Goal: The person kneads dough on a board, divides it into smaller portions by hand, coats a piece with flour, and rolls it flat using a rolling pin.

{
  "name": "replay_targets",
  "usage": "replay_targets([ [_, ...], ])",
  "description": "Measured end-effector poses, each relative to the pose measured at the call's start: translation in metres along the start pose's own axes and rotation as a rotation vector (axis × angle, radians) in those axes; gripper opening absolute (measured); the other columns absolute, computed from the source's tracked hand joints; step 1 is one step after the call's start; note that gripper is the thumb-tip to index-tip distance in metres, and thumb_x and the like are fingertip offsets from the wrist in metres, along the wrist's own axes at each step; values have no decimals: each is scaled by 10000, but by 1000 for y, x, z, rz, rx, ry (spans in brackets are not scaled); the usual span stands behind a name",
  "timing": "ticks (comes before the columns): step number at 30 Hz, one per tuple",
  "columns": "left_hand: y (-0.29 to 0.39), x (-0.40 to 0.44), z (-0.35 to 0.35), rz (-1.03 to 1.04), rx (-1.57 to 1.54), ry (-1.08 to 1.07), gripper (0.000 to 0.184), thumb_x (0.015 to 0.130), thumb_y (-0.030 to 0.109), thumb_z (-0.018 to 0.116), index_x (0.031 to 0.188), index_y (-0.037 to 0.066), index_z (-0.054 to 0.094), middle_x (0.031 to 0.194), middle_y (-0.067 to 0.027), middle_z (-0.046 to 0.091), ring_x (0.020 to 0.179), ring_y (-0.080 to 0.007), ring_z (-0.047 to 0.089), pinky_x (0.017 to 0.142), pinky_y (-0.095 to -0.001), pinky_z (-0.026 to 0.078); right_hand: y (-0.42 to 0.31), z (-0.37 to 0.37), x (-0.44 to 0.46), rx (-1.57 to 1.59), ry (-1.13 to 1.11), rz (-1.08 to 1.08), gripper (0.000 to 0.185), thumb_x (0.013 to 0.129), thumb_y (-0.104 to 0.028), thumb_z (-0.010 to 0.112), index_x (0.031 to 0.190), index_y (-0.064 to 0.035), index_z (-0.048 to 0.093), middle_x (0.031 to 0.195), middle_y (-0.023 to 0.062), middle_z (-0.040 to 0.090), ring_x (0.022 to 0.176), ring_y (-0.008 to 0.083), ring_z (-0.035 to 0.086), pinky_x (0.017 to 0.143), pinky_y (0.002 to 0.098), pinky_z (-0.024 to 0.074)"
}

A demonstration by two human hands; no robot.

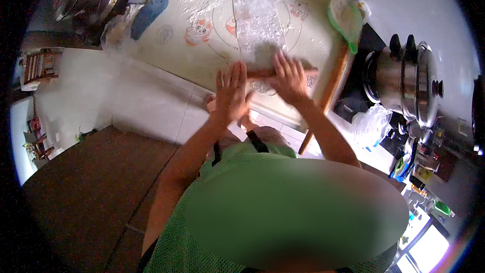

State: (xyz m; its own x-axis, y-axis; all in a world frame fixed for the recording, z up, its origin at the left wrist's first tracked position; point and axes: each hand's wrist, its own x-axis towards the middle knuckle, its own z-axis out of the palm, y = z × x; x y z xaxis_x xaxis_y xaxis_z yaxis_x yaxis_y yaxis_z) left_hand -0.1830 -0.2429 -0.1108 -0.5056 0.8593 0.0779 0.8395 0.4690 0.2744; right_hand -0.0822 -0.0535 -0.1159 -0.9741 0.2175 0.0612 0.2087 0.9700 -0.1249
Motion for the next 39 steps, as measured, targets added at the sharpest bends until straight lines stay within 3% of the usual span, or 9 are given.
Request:
replay_targets([
  [1, -11, 28, 3, 1, 47, 62, 783, 830, 385, 582, 1394, -37, 241, 1440, -224, 261, 1317, -357, 289, 1072, -574, 142, 4, -9, 33, 8, -21, 51, 656, 815, -268, 593, 1367, -26, 331, 1442, 164, 294, 1320, 290, 308, 1086, 463, 236],
  [5, -36, 82, -3, 17, 114, 233, 731, 847, 385, 555, 1365, -53, 284, 1453, -214, 247, 1328, -325, 286, 1069, -575, 137, 29, -2, 80, 36, 218, 85, 733, 856, -394, 541, 1404, -12, 238, 1456, 184, 251, 1350, 303, 242, 1100, 491, 153],
  [9, -23, 65, -6, -16, 53, 29, 716, 842, 382, 556, 1361, -40, 302, 1478, -196, 193, 1361, -309, 211, 1074, -560, 131, 15, 2, 35, 27, 141, 122, 782, 847, -432, 546, 1400, 19, 226, 1449, 206, 250, 1345, 339, 245, 1084, 507, 169],
  [11, -31, 75, 6, -48, 30, 83, 724, 832, 392, 565, 1355, -43, 317, 1437, -197, 274, 1348, -301, 244, 1067, -550, 174, 29, 16, 56, 51, 314, 51, 727, 855, -428, 530, 1376, 17, 286, 1435, 198, 290, 1329, 330, 281, 1079, 494, 197],
  [18, -97, 198, 23, -66, 248, 316, 685, 869, 460, 471, 1318, -48, 374, 1338, -200, 432, 1299, -308, 336, 1054, -536, 222, 57, 15, 180, 93, 170, 326, 710, 895, -558, 344, 1394, -55, 308, 1456, 166, 275, 1363, 302, 223, 1111, 447, 153],
  [25, -20, 29, -7, 52, -43, -41, 802, 823, 384, 597, 1398, -33, 226, 1457, -184, 239, 1349, -301, 249, 1050, -579, 166, 8, -25, 16, 172, -74, 111, 775, 797, -404, 614, 1388, -18, 294, 1451, 175, 271, 1355, 294, 247, 1116, 461, 164],
  [32, -46, 100, 5, -60, 42, 52, 747, 846, 419, 553, 1393, -2, 268, 1451, -179, 260, 1338, -289, 260, 1056, -571, 141, 50, 10, 76, 56, 292, 163, 711, 841, -471, 552, 1384, -69, 329, 1456, 146, 277, 1319, 345, 286, 1096, 502, 174],
  [35, -50, 89, 12, -69, -14, 65, 711, 855, 416, 542, 1392, 24, 287, 1456, -164, 262, 1348, -301, 240, 1049, -598, 125, 53, -4, 70, 14, -92, 205, 682, 868, -547, 453, 1376, -102, 362, 1485, 144, 203, 1376, 331, 148, 1099, 515, 118],
  [39, -22, 103, -10, 14, 4, 183, 592, 844, 377, 581, 1314, 54, 423, 1423, -136, 339, 1348, -313, 240, 1051, -613, 108, 57, -36, 55, 291, 144, 182, 396, 784, -344, 619, 1108, -117, 631, 1385, 113, 403, 1331, 324, 255, 1067, 493, 236],
])
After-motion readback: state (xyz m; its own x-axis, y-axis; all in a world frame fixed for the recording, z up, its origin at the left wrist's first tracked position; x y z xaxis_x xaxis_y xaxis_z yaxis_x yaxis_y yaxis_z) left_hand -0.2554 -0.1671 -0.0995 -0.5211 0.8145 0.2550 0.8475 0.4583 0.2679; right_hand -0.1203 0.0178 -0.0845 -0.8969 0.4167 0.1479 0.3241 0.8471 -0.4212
